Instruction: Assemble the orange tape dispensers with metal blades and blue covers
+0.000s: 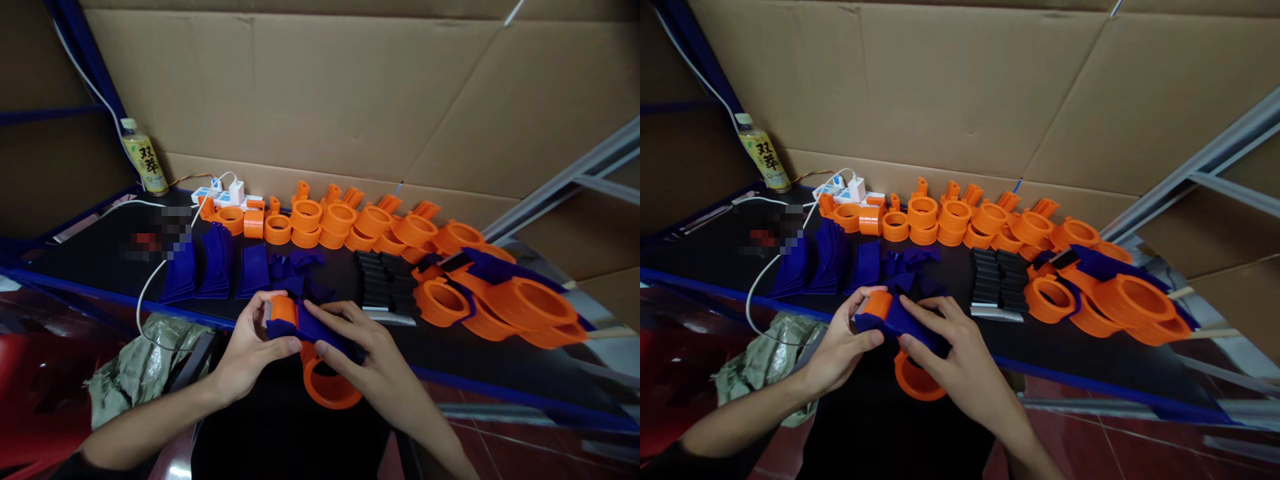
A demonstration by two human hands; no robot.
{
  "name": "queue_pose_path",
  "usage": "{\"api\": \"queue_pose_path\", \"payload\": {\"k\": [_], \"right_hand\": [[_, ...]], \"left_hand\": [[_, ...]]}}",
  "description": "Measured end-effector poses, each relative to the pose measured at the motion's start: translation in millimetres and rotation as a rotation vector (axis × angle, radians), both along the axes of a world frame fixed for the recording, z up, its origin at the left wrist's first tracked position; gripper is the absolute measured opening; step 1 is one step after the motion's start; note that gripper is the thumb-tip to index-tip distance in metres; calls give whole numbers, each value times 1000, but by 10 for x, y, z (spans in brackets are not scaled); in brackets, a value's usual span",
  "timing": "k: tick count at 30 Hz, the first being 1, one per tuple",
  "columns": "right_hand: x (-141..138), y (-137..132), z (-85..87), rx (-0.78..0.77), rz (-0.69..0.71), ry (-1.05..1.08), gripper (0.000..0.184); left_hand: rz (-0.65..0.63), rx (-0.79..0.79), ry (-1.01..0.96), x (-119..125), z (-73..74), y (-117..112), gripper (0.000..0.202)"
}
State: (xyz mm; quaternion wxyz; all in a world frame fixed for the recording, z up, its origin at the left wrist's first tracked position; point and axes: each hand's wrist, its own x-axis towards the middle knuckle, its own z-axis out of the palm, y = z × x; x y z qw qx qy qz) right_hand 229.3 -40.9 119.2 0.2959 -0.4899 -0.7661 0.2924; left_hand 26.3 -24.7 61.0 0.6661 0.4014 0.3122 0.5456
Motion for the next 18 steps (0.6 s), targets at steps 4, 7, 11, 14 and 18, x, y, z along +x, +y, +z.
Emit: {"api": "queue_pose_path", "payload": {"k": [4,7,11,14,18], "right_hand": [[29,8,19,-16,2,0,41],[37,12,26,-10,-7,-18,41],[8,19,15,-8,-26,-29,42],[-7,12,14,-24,-23,-13,42],[13,-9,31,-79,-2,56,42]], "left_hand": [[-12,-14,-3,1,-14,5,62],[-10,-18,-7,5,-21,11,61],[-12,-6,2,13,-21,20,59],[-14,3,21,3,-12,23,58],[-41,61,137,-44,55,-14,60]]}}
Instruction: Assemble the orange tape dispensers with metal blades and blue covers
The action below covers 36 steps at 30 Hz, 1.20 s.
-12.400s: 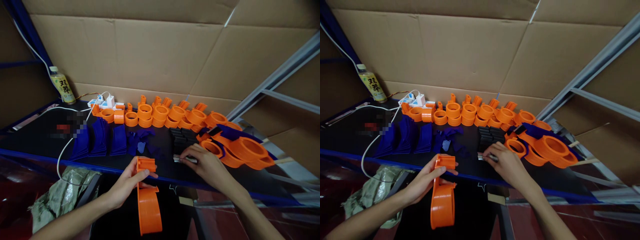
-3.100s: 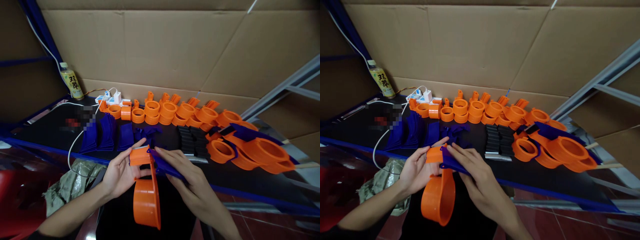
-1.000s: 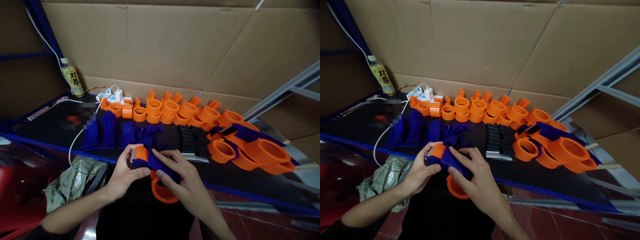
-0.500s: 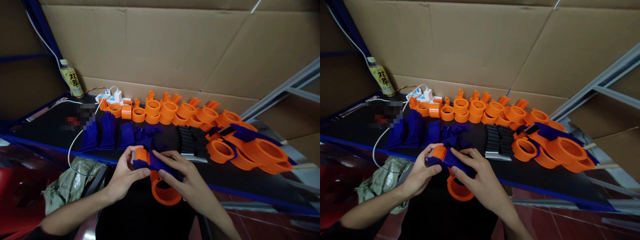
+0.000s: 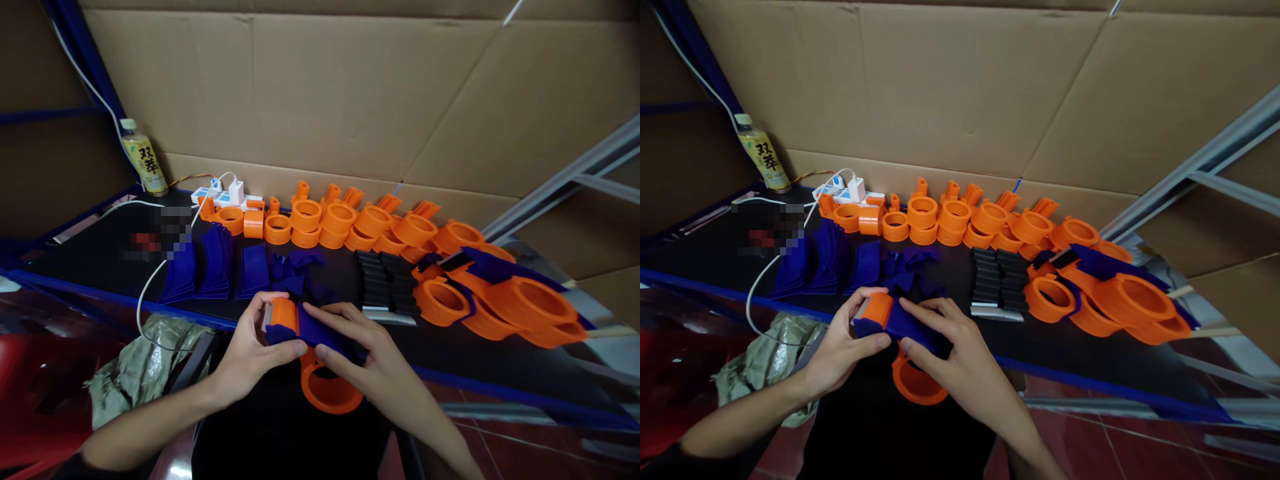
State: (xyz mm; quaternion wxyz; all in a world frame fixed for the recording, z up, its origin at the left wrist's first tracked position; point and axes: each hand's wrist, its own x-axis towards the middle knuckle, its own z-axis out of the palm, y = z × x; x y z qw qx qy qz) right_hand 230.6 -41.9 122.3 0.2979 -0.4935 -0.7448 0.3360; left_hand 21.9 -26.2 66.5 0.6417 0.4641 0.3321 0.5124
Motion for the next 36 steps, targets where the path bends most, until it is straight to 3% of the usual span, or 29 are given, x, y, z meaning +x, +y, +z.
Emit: {"api": "queue_pose_path", "payload": {"k": [6,10,14,19,22,24,26,31,36], "right_hand": [[3,-17,-57,-109,-56,302,34],[19,-73,-152,-165,-96,380,27],[68,-135,-243,-161,-91,472,24],[49,-151,-257,-125,-71,505,26],[12,-180,-210,4,-121,383,23],[4,-239,-182,151,-189,190,19],[13,-335,-172,310,-217,-47,31],[60,-551,-226,632,-159,-514,89],[156,-541,-240,702,-147,-625,88]], "left_hand": [[-19,248,88,-6,123,-148,67],[-32,342,53,30,109,-176,70],[-134,421,54,7,85,-129,77],[-205,450,139,-55,50,-90,78],[-165,431,167,-46,33,-94,73],[-115,349,155,-12,32,-99,69],[-72,226,114,42,41,-99,66],[42,-30,-48,257,87,-57,58],[56,-132,-141,441,92,-23,58]]}}
